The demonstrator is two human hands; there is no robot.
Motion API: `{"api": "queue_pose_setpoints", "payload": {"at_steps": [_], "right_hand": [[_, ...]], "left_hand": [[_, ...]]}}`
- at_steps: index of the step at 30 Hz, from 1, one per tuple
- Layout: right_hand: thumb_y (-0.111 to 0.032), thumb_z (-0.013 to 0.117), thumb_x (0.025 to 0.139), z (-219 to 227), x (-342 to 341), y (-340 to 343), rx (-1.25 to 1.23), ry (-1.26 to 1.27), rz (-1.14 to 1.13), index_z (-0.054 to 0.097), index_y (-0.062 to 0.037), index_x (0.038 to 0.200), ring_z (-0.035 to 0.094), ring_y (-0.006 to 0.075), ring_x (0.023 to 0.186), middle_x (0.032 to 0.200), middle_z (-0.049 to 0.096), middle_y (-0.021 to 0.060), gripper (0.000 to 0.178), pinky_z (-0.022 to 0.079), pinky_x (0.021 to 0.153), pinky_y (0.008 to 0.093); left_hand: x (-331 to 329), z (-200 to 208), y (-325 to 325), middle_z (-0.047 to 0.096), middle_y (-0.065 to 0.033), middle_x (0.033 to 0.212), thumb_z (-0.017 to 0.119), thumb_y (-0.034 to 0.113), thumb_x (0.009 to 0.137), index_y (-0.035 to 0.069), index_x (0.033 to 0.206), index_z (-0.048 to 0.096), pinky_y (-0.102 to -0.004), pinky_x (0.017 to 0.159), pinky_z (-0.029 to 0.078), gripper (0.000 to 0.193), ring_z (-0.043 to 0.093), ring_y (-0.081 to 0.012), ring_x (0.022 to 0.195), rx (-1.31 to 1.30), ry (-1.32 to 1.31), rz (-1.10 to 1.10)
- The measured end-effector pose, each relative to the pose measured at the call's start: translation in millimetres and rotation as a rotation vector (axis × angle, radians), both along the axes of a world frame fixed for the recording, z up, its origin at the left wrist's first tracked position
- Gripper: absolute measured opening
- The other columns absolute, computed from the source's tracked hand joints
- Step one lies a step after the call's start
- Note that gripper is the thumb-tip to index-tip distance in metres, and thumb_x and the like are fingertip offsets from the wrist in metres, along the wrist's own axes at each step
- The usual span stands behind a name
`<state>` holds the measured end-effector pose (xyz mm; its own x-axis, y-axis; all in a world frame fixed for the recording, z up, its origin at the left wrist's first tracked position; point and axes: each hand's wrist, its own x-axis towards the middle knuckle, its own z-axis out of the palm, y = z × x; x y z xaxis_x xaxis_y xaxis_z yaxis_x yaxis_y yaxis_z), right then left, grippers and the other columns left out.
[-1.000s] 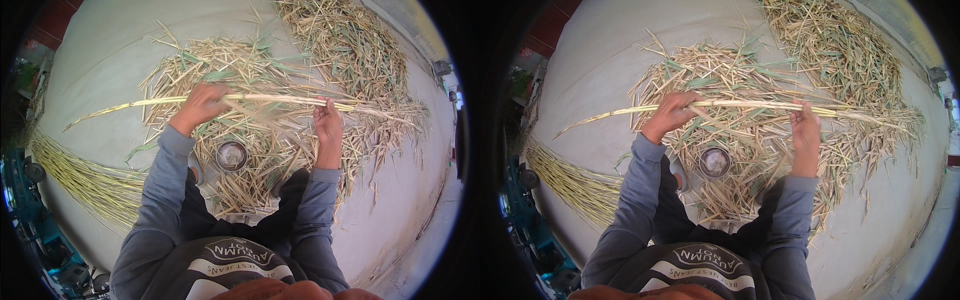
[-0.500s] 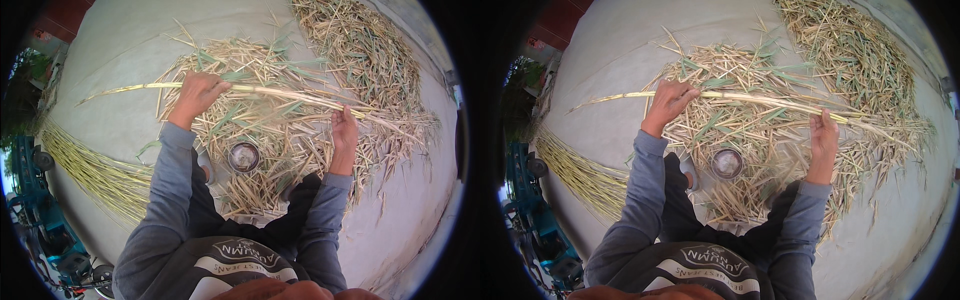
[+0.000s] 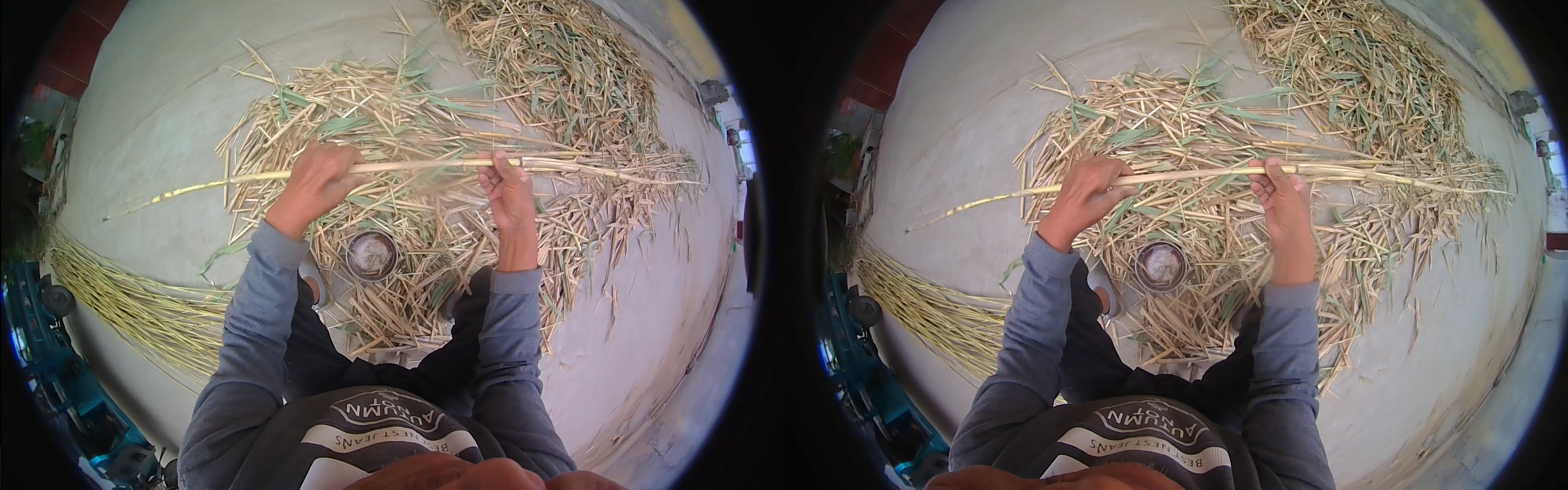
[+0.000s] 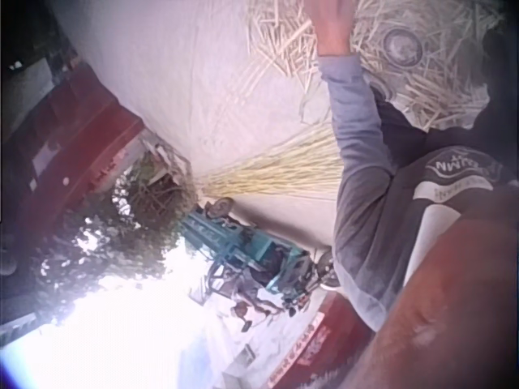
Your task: The person sits on a concrete floor and repeatedly strips leaves and outer layers from long plant stalks by hand. The person separates the cleaned stalks from the debris and places them into a pile to the side.
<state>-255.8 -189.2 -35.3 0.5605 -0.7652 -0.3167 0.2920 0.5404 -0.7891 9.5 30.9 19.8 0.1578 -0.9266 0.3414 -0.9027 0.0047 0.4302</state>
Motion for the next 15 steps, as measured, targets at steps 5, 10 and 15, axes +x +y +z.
{"api": "queue_pose_setpoints", "payload": {"at_steps": [5, 10, 15], "right_hand": [[-0.022, 0.076, 0.097, -1, 10, 14, -0.024, -0.068, 0.050, 0.069, -0.0035, 0.109, 0.073, 0.0165, 0.086, 0.105, 0.076, 0.0144, 0.023, 0.062, 0.080, 0.0296], [-0.017, 0.072, 0.099, 6, 9, 14, -0.076, -0.093, 0.046, 0.070, -0.0009, 0.109, 0.075, 0.0179, 0.085, 0.106, 0.076, 0.0187, 0.019, 0.064, 0.078, 0.0287], [-0.019, 0.073, 0.098, 5, 8, 14, -0.104, -0.046, 0.080, 0.070, -0.0013, 0.109, 0.074, 0.0169, 0.085, 0.104, 0.077, 0.0167, 0.021, 0.063, 0.078, 0.0280]], "left_hand": [[-12, -1, 0, 0.070, -0.0108, 0.081, 0.079, 0.023, 0.087, 0.005, 0.095, 0.074, -0.0393, 0.067, 0.049, 0.021, 0.067, -0.0268, 0.073, 0.158, 0.265, 0.026], [-7, -3, 2, 0.071, -0.0061, 0.077, 0.079, 0.023, 0.089, 0.005, 0.093, 0.076, -0.0318, 0.063, 0.048, 0.019, 0.065, -0.0141, 0.068, 0.169, 0.653, 0.051], [4, -13, -2, 0.072, -0.0030, 0.076, 0.078, 0.021, 0.091, 0.005, 0.094, 0.075, -0.0294, 0.062, 0.048, 0.016, 0.063, -0.0097, 0.066, -0.021, 0.917, 0.266]]}}
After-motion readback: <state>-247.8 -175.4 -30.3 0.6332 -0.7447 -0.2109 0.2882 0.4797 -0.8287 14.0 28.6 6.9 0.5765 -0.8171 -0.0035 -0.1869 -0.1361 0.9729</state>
